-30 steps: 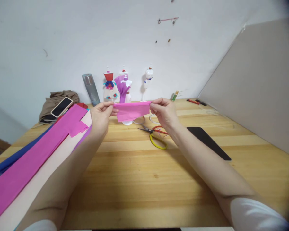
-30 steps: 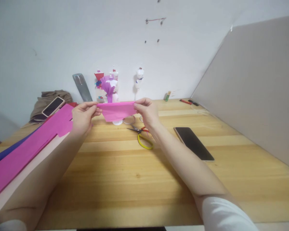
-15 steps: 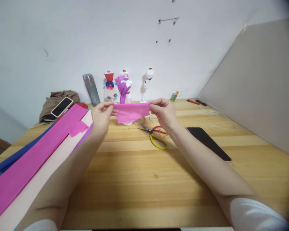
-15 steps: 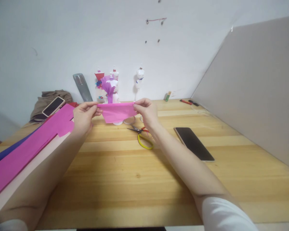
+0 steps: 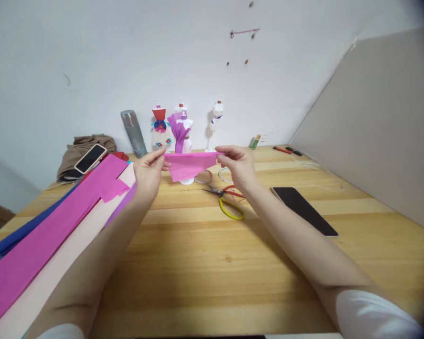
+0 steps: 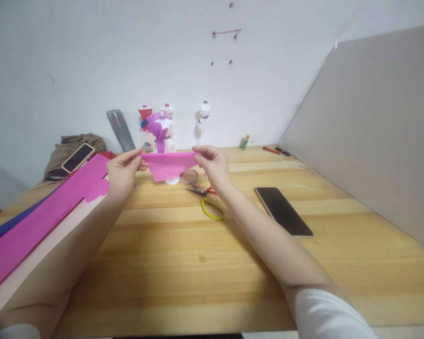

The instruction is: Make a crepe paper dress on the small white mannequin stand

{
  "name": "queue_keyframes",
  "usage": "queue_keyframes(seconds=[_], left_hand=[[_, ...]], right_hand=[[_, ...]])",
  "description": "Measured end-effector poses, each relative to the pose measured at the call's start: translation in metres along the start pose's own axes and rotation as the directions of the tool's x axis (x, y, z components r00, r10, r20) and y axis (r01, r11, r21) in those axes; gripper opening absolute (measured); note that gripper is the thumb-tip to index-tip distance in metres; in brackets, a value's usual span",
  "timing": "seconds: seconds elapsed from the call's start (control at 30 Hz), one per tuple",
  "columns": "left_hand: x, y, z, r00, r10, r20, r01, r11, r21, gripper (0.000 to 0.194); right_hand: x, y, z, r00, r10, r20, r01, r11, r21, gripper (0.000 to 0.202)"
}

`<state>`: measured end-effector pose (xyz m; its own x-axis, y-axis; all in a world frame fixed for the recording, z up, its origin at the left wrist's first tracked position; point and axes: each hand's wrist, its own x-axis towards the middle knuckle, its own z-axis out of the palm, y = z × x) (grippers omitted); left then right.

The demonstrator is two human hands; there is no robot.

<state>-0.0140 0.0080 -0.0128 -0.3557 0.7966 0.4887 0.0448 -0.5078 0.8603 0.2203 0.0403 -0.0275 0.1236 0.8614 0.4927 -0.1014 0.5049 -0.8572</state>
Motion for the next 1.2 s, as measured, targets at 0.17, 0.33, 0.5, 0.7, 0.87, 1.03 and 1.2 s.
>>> queue_keyframes(seconds=[0.17, 0.33, 0.5, 0.7, 0.87, 1.03, 1.2], left_hand=[[0.0, 0.0002, -0.0009, 0.999, 0.049, -0.011, -0.049, 0.998, 0.046, 0.016], [-0.0015, 0.0036, 0.001, 0.999, 0.034, -0.007, -0.033, 0.997, 0.069, 0.011], [-0.003, 0.0075, 0.003, 1.0, 0.011, -0.003, -0.011, 0.998, 0.061, 0.009], [-0.0014, 0.006, 0.0034, 1.0, -0.02, -0.009, 0.021, 0.999, 0.045, 0.008], [-0.0016, 0.0049, 0.0041, 0.999, -0.034, 0.0, 0.034, 0.999, 0.035, 0.01], [-0.0026, 0.0059, 0.0049, 1.0, -0.031, -0.001, 0.031, 0.999, 0.037, 0.008], [-0.0032, 0.0051, 0.0045, 1.0, -0.023, 0.013, 0.023, 0.999, 0.044, 0.007]], right_hand=[[-0.0023, -0.0029, 0.0003, 0.999, -0.042, 0.004, 0.042, 0.993, -0.115, 0.016], [-0.0021, -0.0027, 0.0003, 0.999, -0.052, -0.001, 0.052, 0.993, -0.109, 0.016], [-0.0019, -0.0032, 0.0005, 0.999, -0.045, 0.0, 0.044, 0.995, -0.088, 0.019], [-0.0012, -0.0028, -0.0001, 0.998, -0.056, 0.018, 0.058, 0.995, -0.079, 0.015], [-0.0011, -0.0012, -0.0006, 0.998, -0.055, 0.017, 0.056, 0.995, -0.08, 0.014], [-0.0004, 0.0018, -0.0009, 0.999, -0.049, 0.01, 0.05, 0.992, -0.117, 0.013], [0.0005, 0.005, -0.0002, 0.999, -0.038, 0.002, 0.038, 0.989, -0.142, 0.014]])
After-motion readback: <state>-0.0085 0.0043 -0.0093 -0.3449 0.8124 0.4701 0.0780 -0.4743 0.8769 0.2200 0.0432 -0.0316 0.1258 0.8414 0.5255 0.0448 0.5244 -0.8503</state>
